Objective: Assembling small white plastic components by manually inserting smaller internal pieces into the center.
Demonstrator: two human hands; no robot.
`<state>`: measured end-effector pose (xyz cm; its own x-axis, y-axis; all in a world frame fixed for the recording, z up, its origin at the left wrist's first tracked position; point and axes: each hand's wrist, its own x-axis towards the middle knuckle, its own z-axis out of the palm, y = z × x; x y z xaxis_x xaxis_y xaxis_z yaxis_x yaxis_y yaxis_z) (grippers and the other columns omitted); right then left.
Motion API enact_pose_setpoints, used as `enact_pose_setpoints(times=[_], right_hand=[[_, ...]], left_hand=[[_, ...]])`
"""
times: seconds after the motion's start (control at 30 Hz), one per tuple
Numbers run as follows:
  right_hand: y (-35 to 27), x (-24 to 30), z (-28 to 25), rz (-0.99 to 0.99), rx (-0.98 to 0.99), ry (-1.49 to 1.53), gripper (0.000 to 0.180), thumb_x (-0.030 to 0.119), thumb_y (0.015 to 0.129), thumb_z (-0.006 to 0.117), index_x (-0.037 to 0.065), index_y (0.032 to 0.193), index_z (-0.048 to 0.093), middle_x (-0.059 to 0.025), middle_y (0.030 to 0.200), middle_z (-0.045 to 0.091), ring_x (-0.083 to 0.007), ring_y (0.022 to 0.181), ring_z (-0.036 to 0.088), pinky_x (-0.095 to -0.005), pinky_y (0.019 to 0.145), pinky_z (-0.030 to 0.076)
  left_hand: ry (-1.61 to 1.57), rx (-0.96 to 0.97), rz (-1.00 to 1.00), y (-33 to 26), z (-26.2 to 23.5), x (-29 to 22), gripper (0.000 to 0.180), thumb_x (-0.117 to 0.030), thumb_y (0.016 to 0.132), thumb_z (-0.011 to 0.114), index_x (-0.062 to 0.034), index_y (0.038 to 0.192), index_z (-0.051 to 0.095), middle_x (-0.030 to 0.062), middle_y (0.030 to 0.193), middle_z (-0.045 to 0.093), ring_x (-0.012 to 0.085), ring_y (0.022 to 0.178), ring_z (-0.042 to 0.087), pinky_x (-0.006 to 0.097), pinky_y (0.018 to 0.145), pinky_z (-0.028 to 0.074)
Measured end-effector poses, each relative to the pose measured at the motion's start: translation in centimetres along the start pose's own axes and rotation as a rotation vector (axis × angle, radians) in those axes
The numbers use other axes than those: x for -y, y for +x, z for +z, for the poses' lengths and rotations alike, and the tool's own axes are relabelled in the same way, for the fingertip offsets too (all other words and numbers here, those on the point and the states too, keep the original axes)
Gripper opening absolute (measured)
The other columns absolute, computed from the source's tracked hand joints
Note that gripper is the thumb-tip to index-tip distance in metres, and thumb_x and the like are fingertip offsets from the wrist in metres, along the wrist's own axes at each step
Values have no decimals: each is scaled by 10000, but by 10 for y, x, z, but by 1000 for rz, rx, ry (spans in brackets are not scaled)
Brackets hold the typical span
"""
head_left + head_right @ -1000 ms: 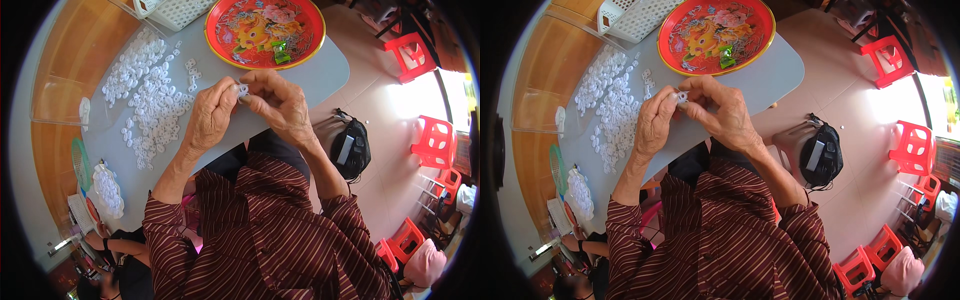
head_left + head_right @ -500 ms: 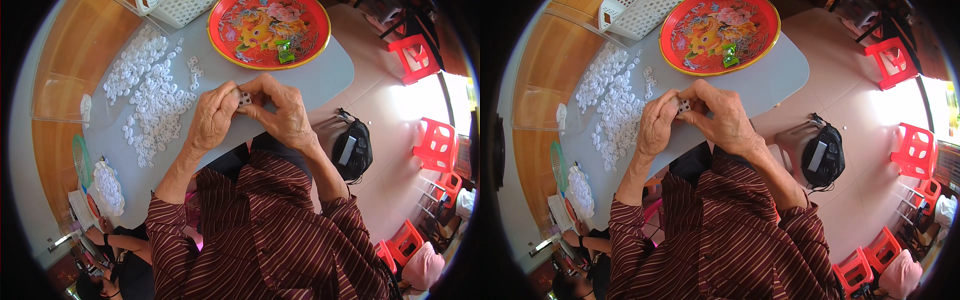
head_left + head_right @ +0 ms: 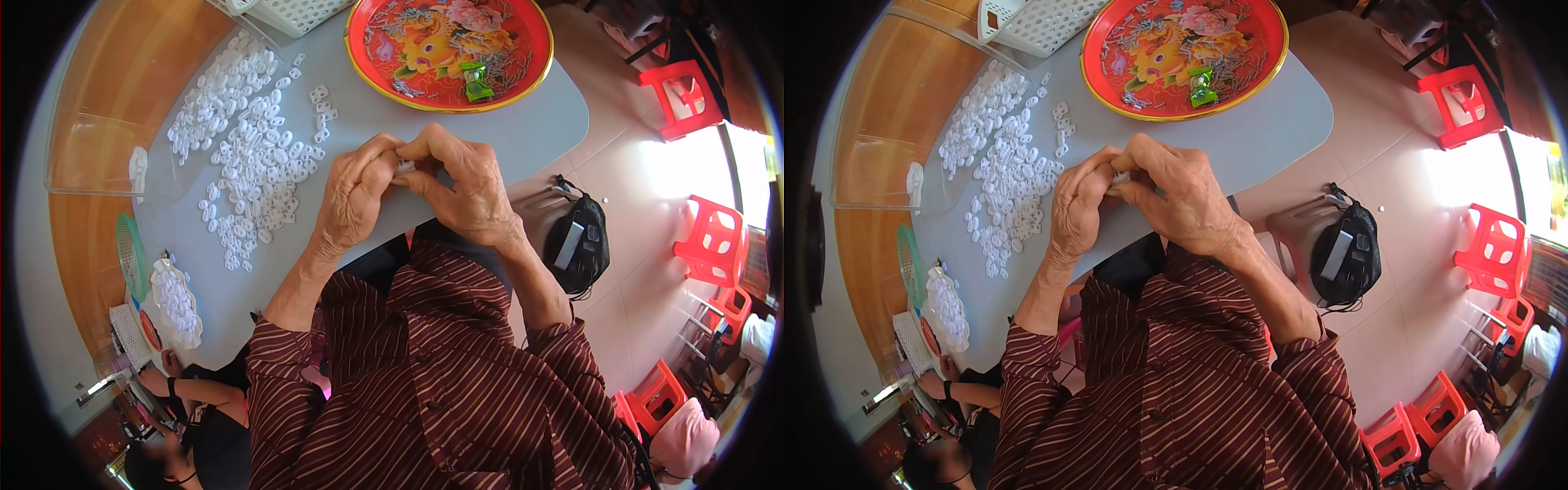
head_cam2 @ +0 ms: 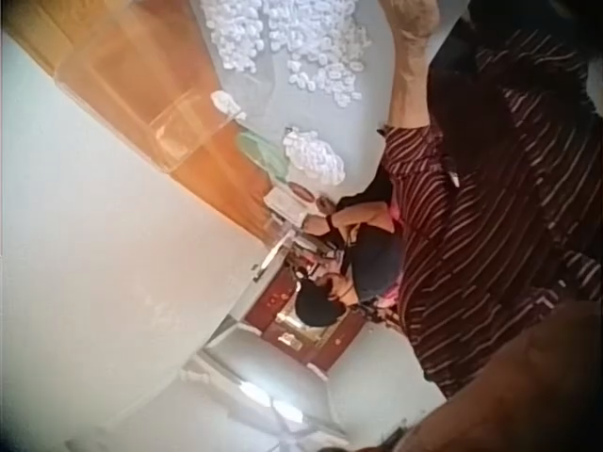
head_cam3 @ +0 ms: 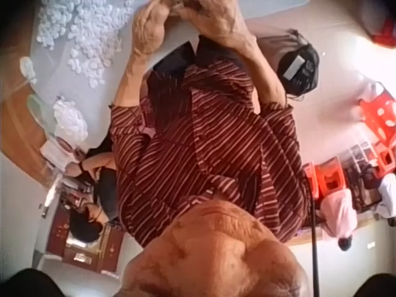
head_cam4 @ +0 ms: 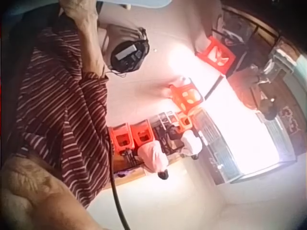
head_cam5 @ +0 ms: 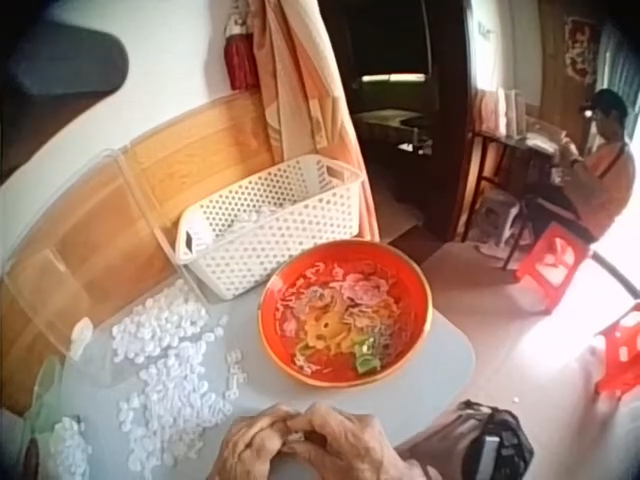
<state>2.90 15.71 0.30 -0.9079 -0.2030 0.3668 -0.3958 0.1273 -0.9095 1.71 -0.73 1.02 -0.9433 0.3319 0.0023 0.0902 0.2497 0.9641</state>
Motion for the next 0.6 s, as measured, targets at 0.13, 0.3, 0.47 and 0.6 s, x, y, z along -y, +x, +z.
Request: enact_pose_setpoints(times=[0.13,0.3,0.47,0.6], right_hand=[[0,-6,3,-28,-35,12,185,-16,739,682,-1,848,533,-125,747,603,-252,675,620,-329,595,483],[-4,-3,0,27,-10,17,210,5,776,678,-18,971,601,-110,798,657,-169,704,646,-289,645,508],[-5,1,-2,103,-25,114,193,7,805,657,-26,990,611,-114,820,661,-172,755,651,-289,677,512],[-5,0,-4,174,-31,149,153,11,831,631,-33,975,611,-103,812,658,-149,771,635,-281,688,506]], left_hand=[[-17,-26,34,2,0,4,309,-251,916,430,45,921,518,79,655,477,133,610,429,267,578,393],[33,-32,39,0,-2,6,337,-289,936,425,34,896,514,72,653,472,130,617,417,288,581,382],[23,19,66,1,-3,-1,329,-300,944,435,5,846,513,58,634,459,124,631,420,282,597,386],[-21,63,121,-2,-3,-7,255,-240,943,493,-13,831,523,41,633,479,105,626,436,264,589,393]])
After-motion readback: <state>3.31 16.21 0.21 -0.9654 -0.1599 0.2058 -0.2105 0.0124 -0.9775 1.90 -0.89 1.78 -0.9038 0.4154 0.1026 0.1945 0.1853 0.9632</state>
